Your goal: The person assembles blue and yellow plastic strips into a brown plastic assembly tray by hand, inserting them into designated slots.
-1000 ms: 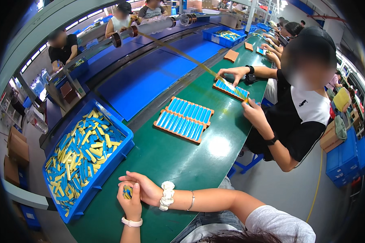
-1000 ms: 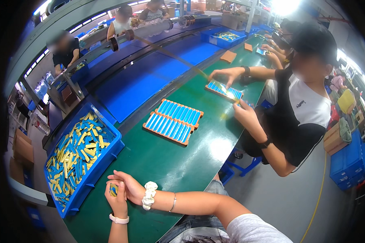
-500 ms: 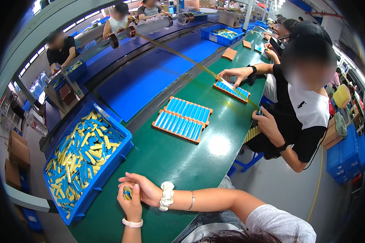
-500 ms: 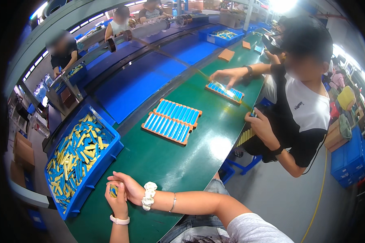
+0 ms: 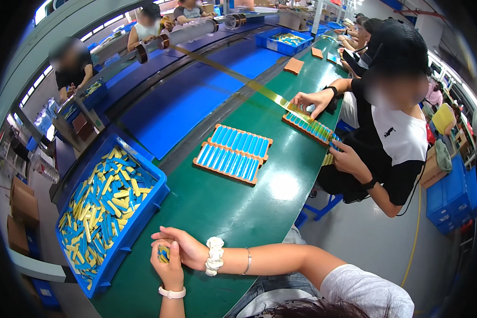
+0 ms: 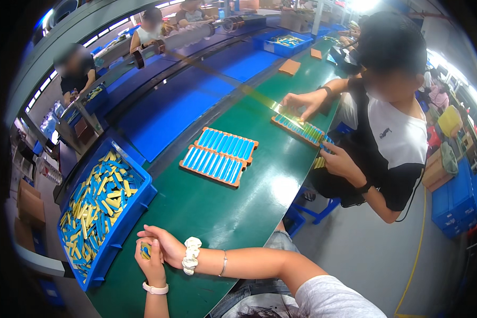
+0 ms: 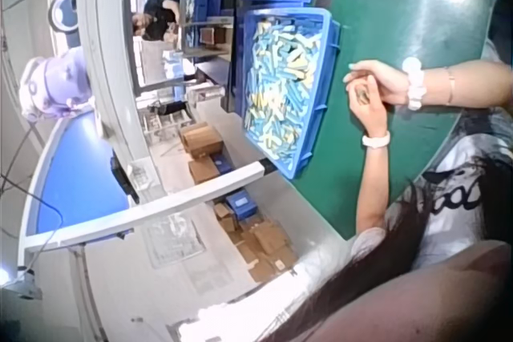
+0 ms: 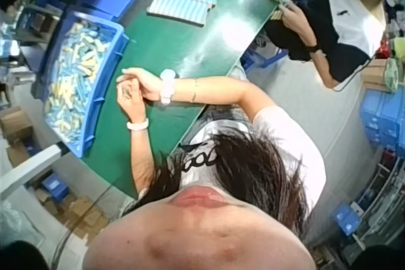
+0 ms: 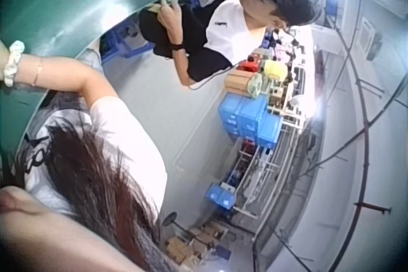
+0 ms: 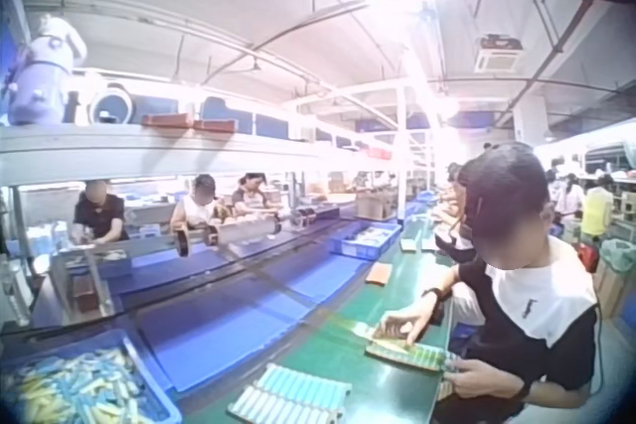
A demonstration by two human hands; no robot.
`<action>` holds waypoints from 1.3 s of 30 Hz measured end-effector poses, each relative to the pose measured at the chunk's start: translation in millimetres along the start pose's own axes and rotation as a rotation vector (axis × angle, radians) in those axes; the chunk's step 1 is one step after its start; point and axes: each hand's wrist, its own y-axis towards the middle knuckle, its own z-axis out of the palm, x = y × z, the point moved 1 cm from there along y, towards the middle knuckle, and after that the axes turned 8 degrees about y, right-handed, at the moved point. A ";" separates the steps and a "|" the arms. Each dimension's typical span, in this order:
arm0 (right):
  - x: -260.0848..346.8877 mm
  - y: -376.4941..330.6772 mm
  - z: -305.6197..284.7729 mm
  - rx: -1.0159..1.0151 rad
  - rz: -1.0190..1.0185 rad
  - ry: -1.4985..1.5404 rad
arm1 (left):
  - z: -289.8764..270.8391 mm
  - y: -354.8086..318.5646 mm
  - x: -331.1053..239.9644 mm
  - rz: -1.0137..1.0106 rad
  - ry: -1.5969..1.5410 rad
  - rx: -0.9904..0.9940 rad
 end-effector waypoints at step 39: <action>-0.5 0.8 -0.5 -0.004 0.005 -0.014 | 2.0 -1.6 -6.7 0.006 -0.049 -0.004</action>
